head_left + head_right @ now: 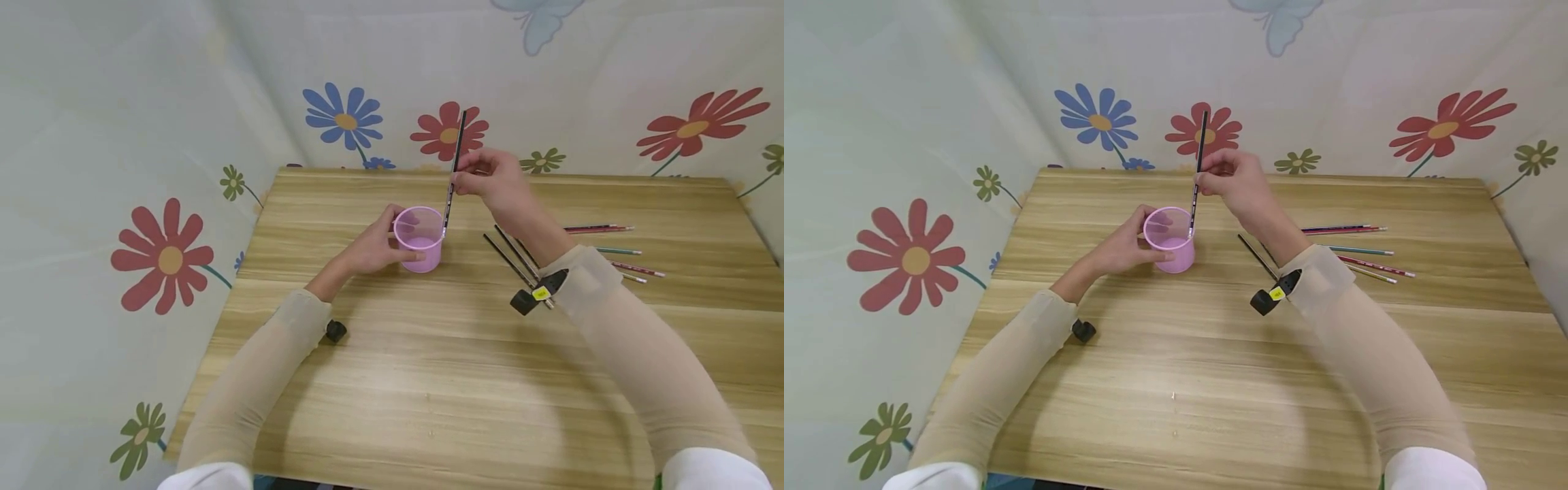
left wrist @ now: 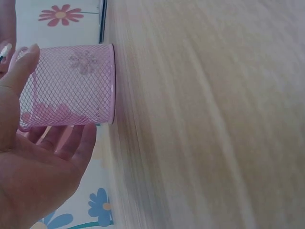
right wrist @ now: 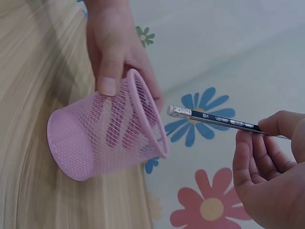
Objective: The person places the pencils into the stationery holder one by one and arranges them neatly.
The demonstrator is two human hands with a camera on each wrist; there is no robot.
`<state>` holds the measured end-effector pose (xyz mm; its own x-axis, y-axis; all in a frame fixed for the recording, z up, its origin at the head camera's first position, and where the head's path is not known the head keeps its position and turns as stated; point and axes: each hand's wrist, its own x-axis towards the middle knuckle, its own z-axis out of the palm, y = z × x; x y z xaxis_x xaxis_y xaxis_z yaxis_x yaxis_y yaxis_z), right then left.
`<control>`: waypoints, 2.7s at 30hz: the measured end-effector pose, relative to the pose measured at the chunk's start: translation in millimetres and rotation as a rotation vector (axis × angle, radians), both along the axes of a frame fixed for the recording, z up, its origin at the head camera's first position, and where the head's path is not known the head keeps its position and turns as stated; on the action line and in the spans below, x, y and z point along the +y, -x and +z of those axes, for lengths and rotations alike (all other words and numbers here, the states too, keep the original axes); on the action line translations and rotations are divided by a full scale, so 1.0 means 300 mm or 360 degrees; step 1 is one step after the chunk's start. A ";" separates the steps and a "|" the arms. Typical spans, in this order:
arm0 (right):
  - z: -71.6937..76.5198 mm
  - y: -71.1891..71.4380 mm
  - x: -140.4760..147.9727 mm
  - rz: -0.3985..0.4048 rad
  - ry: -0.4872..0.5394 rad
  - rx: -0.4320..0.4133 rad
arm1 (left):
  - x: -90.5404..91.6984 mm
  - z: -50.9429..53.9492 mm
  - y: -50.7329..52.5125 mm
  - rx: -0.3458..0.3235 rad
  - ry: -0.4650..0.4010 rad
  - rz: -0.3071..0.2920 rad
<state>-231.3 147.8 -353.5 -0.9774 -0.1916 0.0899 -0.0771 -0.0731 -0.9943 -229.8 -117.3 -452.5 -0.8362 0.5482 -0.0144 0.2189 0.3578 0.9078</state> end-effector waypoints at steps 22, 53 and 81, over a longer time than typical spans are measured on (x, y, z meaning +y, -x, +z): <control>-0.141 -0.008 -0.134 0.0015 -0.0769 0.0307 | -0.008 -0.008 0.010 0.0001 -0.0008 -0.0019; -0.135 -0.028 -0.168 0.0049 -0.0992 0.0317 | -0.005 -0.004 0.011 -0.0062 -0.0082 -0.0038; -0.095 -0.048 0.030 0.0114 -0.0961 0.0246 | -0.001 0.002 0.007 -0.0028 -0.0021 -0.0008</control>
<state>-216.9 156.8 -382.0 -0.9446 -0.3173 0.0844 -0.2389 0.4879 -0.8396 -232.0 -117.8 -451.9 -0.8332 0.5525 -0.0217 0.2049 0.3449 0.9160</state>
